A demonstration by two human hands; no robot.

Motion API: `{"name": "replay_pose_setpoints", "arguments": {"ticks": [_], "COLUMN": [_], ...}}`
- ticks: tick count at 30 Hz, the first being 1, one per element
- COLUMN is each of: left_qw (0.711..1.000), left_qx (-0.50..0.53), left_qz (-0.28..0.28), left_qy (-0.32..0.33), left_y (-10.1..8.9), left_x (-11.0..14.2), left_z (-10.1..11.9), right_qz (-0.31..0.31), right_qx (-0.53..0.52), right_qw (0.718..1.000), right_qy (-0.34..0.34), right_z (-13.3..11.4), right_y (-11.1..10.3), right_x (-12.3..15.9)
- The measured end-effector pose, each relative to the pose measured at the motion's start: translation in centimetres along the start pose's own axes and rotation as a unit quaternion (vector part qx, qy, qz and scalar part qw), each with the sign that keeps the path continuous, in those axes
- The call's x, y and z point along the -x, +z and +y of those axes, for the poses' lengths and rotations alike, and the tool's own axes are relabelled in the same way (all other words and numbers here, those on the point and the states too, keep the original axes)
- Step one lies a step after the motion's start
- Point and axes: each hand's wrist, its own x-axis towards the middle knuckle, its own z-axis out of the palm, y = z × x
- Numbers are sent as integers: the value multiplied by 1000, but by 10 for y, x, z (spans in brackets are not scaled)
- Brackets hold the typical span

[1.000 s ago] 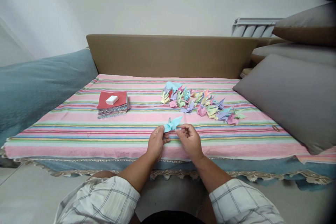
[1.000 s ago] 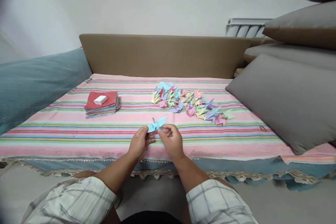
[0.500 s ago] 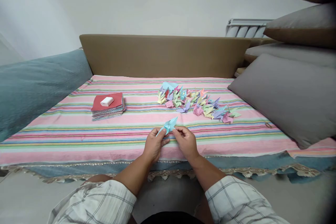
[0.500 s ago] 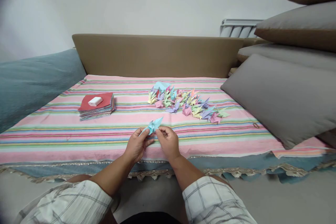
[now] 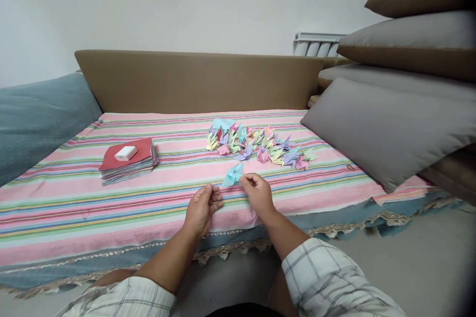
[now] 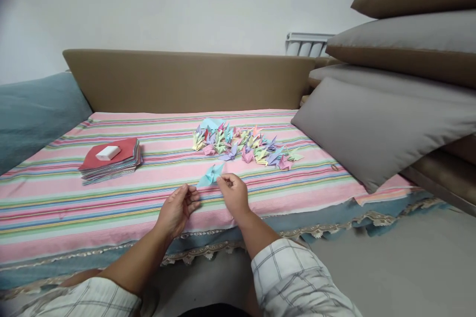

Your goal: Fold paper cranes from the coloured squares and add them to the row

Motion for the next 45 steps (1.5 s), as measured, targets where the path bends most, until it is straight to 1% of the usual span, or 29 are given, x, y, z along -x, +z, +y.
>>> {"name": "replay_pose_setpoints", "arguments": {"ticks": [2,5,7,9,12,14,17,24,28,30,38,41,45], "left_qw": [1000,1000,1000,1000,1000,1000,999,999,999,999,999,999,999], "left_qx": [-8,-14,-19,-23,-27,-30,-32,-31,-30,-31,-41,-43,-39], "left_qz": [-1,-3,-5,-6,-9,-9,-8,-7,-8,-8,-4,-3,-3], "left_qy": [0,0,-3,-5,-4,-4,-4,-2,-2,-2,0,1,-1], "left_y": [-1,-2,-3,-3,-3,-3,-3,-5,-5,-5,-4,-5,-6], "left_x": [-1,-1,0,0,0,0,-1,0,0,-1,0,0,0], "left_z": [1,2,2,2,1,0,-1,-1,-1,0,-1,-1,-2], "right_qz": [36,88,143,174,172,152,121,62,-5,-28,-32,-19,19], "right_qx": [18,64,100,131,172,201,227,271,275,272,272,279,300], "right_qw": [999,994,984,975,967,964,963,959,961,961,960,959,952], "right_qy": [7,8,22,41,73,87,84,61,36,33,50,49,65], "right_z": [-3,-3,2,10,25,31,32,28,30,31,41,44,44], "right_y": [-15,-47,-71,-93,-115,-121,-120,-103,-98,-97,-99,-98,-93], "right_x": [-12,-33,-46,-56,-65,-66,-65,-63,-62,-62,-72,-77,-82]}}
